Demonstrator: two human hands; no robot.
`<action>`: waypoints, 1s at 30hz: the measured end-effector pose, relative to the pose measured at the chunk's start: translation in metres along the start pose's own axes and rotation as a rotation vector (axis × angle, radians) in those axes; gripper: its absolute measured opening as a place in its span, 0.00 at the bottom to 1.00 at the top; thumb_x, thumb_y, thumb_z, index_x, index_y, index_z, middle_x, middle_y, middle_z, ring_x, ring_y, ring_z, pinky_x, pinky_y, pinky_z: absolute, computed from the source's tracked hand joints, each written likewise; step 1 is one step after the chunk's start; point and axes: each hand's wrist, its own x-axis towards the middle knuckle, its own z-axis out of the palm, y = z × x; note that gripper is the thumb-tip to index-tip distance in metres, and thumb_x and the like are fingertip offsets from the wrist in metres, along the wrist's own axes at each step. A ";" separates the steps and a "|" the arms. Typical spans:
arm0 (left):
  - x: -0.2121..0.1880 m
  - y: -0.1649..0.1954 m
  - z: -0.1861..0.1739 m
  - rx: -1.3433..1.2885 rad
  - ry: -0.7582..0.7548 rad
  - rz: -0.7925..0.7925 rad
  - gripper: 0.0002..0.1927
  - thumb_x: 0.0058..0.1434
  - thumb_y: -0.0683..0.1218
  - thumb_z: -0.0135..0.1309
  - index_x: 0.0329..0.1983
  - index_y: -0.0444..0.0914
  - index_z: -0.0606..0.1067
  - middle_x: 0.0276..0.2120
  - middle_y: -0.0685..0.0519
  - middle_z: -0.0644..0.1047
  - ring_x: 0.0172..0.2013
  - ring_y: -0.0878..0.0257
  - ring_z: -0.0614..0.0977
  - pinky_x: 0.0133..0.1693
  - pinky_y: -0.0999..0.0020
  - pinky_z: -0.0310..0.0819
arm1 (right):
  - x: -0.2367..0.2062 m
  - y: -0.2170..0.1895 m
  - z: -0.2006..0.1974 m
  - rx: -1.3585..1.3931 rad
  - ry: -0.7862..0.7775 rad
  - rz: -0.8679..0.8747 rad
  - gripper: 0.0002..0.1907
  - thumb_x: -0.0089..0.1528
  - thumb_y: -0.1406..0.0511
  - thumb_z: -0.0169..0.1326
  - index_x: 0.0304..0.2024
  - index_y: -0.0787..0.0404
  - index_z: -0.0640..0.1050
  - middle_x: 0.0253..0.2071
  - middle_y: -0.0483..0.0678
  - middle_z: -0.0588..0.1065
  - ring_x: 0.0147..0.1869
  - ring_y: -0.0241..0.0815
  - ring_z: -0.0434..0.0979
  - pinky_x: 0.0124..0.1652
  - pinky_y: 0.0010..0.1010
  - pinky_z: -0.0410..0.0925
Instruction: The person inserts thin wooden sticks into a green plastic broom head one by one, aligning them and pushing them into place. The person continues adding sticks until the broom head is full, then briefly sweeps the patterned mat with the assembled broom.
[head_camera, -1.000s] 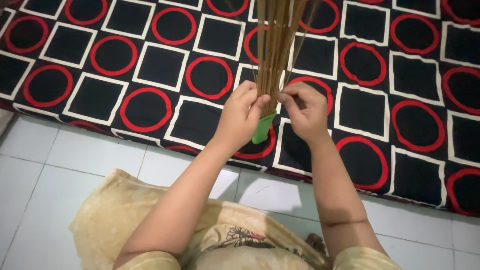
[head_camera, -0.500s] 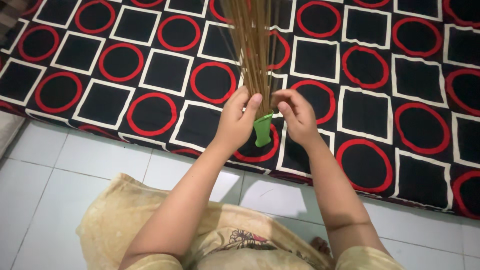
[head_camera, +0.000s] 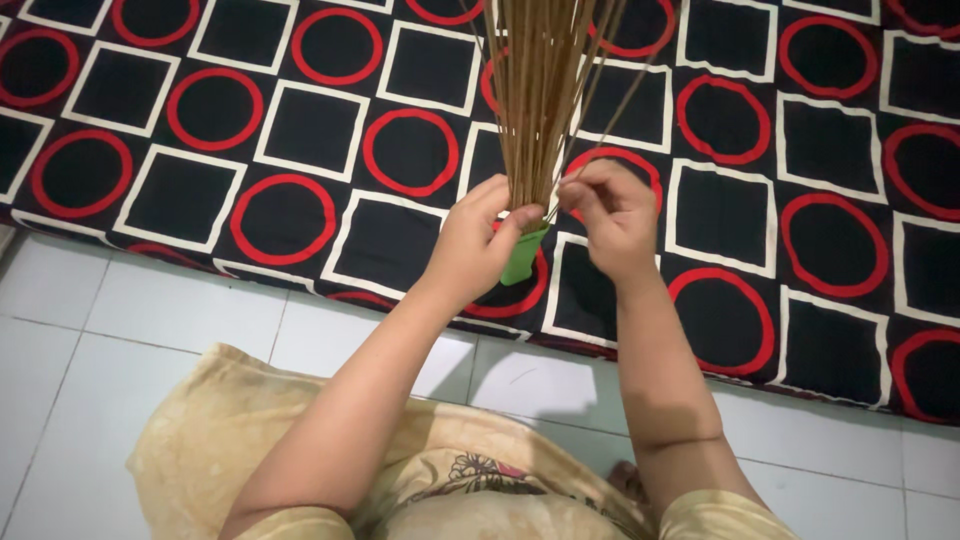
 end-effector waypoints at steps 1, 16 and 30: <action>0.001 0.001 0.000 0.013 -0.002 0.010 0.09 0.67 0.39 0.53 0.49 0.34 0.78 0.44 0.47 0.80 0.45 0.55 0.83 0.46 0.66 0.76 | 0.002 -0.006 -0.001 0.003 0.014 -0.020 0.01 0.71 0.74 0.53 0.44 0.68 0.75 0.41 0.47 0.76 0.42 0.34 0.78 0.44 0.24 0.72; 0.003 0.002 0.001 -0.057 0.014 -0.100 0.10 0.64 0.40 0.57 0.47 0.32 0.77 0.37 0.48 0.84 0.41 0.63 0.87 0.42 0.69 0.80 | 0.012 -0.034 -0.012 -0.102 -0.331 0.239 0.03 0.67 0.75 0.56 0.43 0.69 0.79 0.39 0.48 0.77 0.43 0.33 0.78 0.43 0.25 0.72; 0.002 0.004 -0.001 -0.129 -0.059 -0.113 0.07 0.65 0.39 0.57 0.45 0.33 0.79 0.36 0.50 0.84 0.38 0.67 0.85 0.42 0.73 0.78 | 0.005 -0.063 -0.024 -0.355 -0.244 0.038 0.03 0.61 0.74 0.61 0.38 0.67 0.82 0.35 0.51 0.81 0.37 0.40 0.82 0.37 0.25 0.74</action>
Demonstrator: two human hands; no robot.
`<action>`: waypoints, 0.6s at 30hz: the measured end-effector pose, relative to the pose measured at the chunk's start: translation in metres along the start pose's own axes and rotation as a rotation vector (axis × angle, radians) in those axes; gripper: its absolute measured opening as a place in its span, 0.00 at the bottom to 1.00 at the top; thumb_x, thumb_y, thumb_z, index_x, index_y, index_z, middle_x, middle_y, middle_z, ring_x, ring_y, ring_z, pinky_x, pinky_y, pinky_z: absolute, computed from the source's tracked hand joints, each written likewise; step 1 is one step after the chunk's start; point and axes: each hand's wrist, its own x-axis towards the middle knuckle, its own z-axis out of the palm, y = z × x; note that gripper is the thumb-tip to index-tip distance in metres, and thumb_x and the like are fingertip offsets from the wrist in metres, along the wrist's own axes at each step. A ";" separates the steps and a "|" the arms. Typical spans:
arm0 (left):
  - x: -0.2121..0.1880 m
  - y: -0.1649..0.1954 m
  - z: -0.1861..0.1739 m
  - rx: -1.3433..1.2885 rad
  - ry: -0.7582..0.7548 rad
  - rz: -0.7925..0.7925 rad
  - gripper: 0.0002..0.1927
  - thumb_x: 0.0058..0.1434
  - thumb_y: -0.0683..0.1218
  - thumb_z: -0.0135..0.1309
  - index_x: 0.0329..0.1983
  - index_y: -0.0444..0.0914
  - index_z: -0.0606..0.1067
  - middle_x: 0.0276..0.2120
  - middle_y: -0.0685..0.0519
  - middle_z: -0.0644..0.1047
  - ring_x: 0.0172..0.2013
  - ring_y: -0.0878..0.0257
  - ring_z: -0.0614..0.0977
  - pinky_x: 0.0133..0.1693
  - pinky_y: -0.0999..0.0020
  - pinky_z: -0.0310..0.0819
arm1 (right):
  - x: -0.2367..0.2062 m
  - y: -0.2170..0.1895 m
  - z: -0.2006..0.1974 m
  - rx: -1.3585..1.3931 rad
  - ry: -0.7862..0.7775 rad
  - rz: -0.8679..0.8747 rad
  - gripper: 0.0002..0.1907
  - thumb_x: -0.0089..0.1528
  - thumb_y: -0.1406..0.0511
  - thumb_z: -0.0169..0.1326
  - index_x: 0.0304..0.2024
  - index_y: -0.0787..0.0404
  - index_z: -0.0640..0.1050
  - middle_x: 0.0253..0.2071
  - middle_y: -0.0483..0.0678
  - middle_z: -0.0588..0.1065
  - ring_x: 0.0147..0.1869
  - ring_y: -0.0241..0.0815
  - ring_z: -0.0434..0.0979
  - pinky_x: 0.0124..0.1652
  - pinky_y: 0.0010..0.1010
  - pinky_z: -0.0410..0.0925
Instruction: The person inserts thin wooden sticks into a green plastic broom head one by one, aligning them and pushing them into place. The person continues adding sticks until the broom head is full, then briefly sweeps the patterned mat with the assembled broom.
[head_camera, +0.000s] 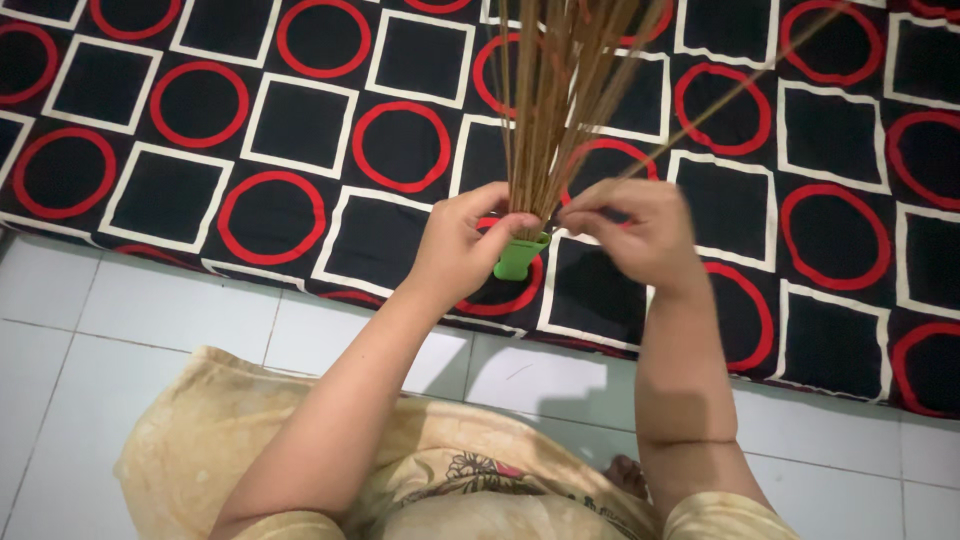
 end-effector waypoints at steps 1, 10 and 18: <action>-0.001 -0.001 0.000 -0.010 -0.031 -0.001 0.07 0.65 0.39 0.57 0.45 0.33 0.79 0.36 0.50 0.84 0.39 0.67 0.85 0.42 0.73 0.78 | -0.005 0.002 -0.007 0.072 0.031 0.002 0.01 0.63 0.74 0.61 0.38 0.67 0.82 0.36 0.52 0.80 0.38 0.41 0.82 0.38 0.24 0.74; -0.008 -0.010 -0.008 -0.094 -0.289 -0.001 0.09 0.64 0.35 0.52 0.46 0.32 0.78 0.39 0.49 0.83 0.41 0.65 0.85 0.47 0.70 0.78 | -0.034 -0.002 -0.081 0.356 0.607 -0.300 0.11 0.77 0.62 0.49 0.56 0.63 0.72 0.39 0.57 0.78 0.30 0.44 0.78 0.27 0.28 0.70; -0.008 -0.007 -0.010 -0.024 -0.216 0.009 0.09 0.64 0.36 0.52 0.45 0.33 0.79 0.39 0.49 0.84 0.42 0.63 0.86 0.47 0.70 0.78 | -0.033 -0.002 -0.005 0.181 -0.129 0.259 0.09 0.62 0.73 0.59 0.45 0.70 0.80 0.38 0.52 0.81 0.36 0.36 0.83 0.35 0.24 0.75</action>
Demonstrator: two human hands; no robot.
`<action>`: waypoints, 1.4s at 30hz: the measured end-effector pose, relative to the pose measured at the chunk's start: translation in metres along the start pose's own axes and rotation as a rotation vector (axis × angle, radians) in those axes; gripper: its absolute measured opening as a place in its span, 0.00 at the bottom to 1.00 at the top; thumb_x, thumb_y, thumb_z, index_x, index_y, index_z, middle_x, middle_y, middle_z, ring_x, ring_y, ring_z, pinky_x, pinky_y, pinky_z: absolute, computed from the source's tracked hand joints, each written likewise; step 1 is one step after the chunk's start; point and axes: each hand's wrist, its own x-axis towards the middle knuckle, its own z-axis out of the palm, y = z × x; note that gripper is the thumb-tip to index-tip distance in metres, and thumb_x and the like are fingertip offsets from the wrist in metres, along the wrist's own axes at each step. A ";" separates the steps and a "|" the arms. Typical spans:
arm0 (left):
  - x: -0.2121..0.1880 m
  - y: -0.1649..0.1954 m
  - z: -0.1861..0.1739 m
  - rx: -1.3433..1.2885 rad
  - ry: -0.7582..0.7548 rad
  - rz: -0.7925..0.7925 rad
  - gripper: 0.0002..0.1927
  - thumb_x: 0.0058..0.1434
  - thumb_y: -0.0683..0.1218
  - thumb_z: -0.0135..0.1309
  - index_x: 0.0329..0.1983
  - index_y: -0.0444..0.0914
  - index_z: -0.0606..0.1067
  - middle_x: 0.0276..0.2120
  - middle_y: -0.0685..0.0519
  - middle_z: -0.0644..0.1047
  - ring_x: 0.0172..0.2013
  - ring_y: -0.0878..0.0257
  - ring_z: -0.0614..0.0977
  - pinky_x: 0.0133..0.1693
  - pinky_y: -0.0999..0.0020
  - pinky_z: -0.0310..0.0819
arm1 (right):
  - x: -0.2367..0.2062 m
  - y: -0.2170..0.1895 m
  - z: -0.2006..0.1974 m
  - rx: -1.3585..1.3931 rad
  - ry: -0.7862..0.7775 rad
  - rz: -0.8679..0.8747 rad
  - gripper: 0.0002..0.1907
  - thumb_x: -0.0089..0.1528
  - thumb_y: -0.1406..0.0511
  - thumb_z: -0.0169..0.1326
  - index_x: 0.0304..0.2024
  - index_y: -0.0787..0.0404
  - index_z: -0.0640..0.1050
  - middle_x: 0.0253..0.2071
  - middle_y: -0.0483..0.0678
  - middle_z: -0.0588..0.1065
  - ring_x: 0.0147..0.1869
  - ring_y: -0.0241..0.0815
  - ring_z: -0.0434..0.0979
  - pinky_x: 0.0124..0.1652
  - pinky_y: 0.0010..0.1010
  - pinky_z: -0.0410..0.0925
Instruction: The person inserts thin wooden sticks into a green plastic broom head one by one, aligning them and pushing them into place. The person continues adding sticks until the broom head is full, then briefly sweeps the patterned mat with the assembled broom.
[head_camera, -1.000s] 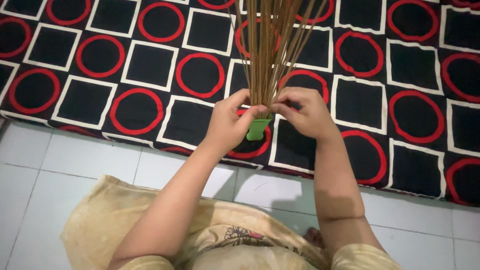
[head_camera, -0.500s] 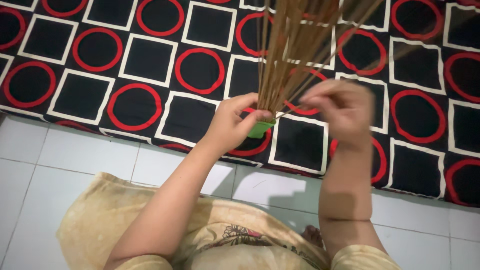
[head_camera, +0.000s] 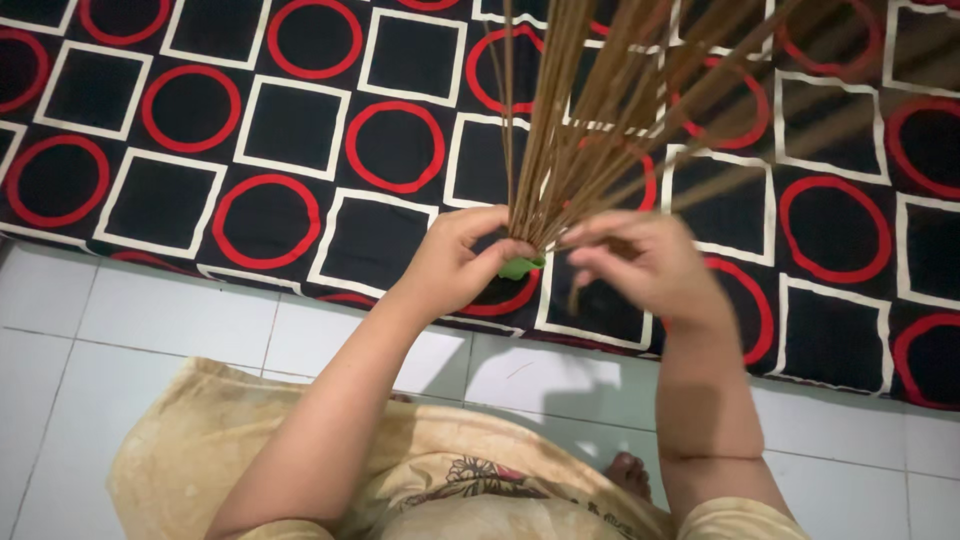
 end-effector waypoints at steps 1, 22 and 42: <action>0.001 0.000 0.001 0.012 0.026 0.009 0.08 0.64 0.36 0.53 0.45 0.33 0.79 0.39 0.49 0.84 0.42 0.63 0.86 0.47 0.70 0.78 | 0.003 0.002 0.008 0.003 -0.008 0.024 0.09 0.62 0.73 0.58 0.45 0.69 0.81 0.37 0.50 0.81 0.36 0.35 0.83 0.36 0.23 0.76; 0.000 -0.014 0.004 -0.276 -0.156 -0.040 0.10 0.69 0.39 0.51 0.53 0.32 0.75 0.44 0.52 0.80 0.46 0.66 0.79 0.54 0.68 0.74 | -0.035 0.026 -0.125 0.166 1.014 -0.512 0.06 0.76 0.68 0.55 0.49 0.66 0.74 0.38 0.55 0.77 0.40 0.41 0.77 0.40 0.26 0.71; 0.020 -0.011 0.007 -0.106 0.472 -0.056 0.15 0.72 0.42 0.48 0.60 0.34 0.67 0.45 0.48 0.81 0.47 0.65 0.84 0.47 0.69 0.79 | 0.040 0.073 -0.016 0.305 0.522 -0.174 0.05 0.73 0.71 0.51 0.50 0.69 0.73 0.42 0.55 0.78 0.43 0.41 0.82 0.45 0.27 0.76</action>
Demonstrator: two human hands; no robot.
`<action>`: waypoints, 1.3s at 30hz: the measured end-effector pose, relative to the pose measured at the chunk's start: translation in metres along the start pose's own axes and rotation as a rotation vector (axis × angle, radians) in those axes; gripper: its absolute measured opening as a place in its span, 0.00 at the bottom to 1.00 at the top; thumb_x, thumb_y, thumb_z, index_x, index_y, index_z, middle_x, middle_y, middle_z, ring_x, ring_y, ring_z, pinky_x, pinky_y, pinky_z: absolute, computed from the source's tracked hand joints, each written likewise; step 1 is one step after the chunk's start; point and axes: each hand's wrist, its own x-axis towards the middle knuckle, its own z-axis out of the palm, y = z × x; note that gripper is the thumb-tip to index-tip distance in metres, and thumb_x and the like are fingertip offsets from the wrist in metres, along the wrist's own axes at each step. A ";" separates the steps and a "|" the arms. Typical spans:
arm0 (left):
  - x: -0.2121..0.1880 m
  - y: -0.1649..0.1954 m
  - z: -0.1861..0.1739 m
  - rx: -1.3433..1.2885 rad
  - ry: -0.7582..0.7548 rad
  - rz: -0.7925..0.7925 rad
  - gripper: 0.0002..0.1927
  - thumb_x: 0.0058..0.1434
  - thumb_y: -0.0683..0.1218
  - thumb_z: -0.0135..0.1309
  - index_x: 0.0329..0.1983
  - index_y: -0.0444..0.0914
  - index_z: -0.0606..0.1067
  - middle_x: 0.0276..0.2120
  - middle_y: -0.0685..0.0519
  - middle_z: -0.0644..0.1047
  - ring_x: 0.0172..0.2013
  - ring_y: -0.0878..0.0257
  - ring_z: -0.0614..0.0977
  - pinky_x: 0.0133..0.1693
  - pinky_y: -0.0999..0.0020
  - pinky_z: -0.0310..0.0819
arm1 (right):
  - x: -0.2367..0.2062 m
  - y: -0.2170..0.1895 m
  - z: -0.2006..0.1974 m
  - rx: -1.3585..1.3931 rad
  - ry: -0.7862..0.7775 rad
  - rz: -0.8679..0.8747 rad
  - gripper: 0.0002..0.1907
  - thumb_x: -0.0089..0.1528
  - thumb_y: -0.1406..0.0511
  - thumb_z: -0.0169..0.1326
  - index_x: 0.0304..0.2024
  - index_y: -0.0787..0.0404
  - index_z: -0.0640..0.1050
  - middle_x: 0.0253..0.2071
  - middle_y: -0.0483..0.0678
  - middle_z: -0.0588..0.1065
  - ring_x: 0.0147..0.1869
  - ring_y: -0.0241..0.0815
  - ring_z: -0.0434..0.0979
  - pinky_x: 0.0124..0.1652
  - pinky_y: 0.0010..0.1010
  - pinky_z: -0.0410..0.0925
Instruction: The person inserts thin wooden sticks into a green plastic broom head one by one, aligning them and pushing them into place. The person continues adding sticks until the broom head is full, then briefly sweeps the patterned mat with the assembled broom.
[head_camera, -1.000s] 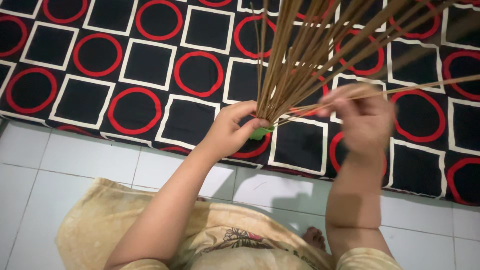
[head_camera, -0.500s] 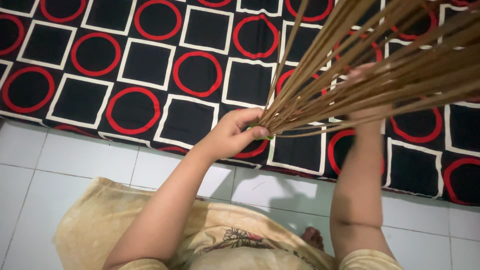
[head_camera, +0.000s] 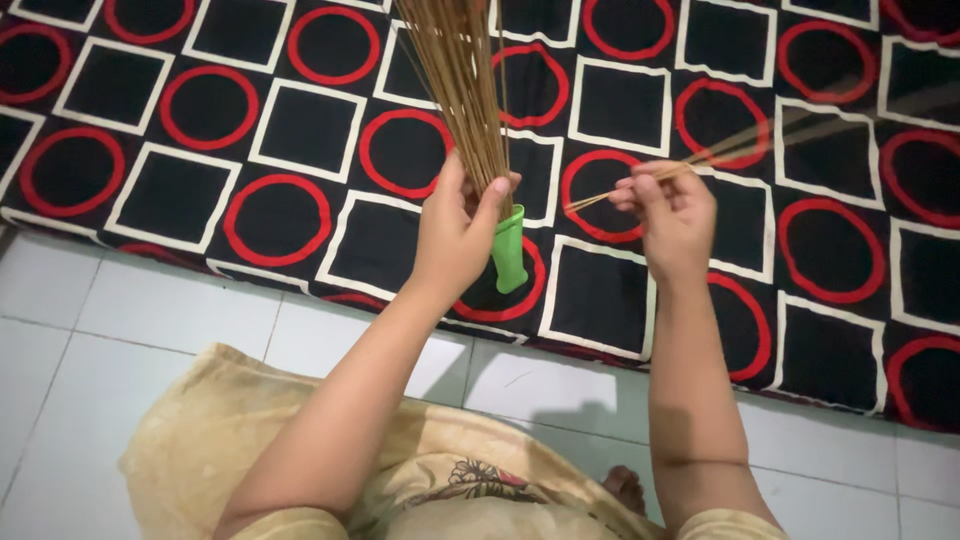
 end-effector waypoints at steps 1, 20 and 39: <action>0.001 -0.001 -0.001 -0.027 -0.002 -0.005 0.15 0.73 0.44 0.46 0.60 0.34 0.69 0.46 0.48 0.81 0.47 0.65 0.84 0.47 0.70 0.80 | -0.007 -0.006 0.005 0.089 0.021 -0.016 0.05 0.75 0.71 0.51 0.50 0.70 0.73 0.44 0.56 0.78 0.44 0.42 0.82 0.47 0.28 0.76; 0.006 0.008 -0.003 0.324 0.090 0.174 0.12 0.69 0.47 0.52 0.42 0.32 0.79 0.25 0.50 0.78 0.23 0.68 0.77 0.26 0.71 0.68 | -0.016 -0.049 0.106 -0.542 -0.165 -0.562 0.01 0.67 0.75 0.58 0.39 0.70 0.78 0.32 0.53 0.79 0.35 0.42 0.84 0.34 0.27 0.73; 0.011 0.004 -0.021 0.123 -0.050 0.087 0.15 0.69 0.48 0.53 0.52 0.33 0.76 0.28 0.55 0.78 0.29 0.73 0.75 0.32 0.73 0.70 | 0.025 -0.049 0.090 -0.304 -0.506 -0.117 0.04 0.68 0.73 0.55 0.38 0.71 0.78 0.35 0.49 0.79 0.38 0.36 0.84 0.38 0.23 0.75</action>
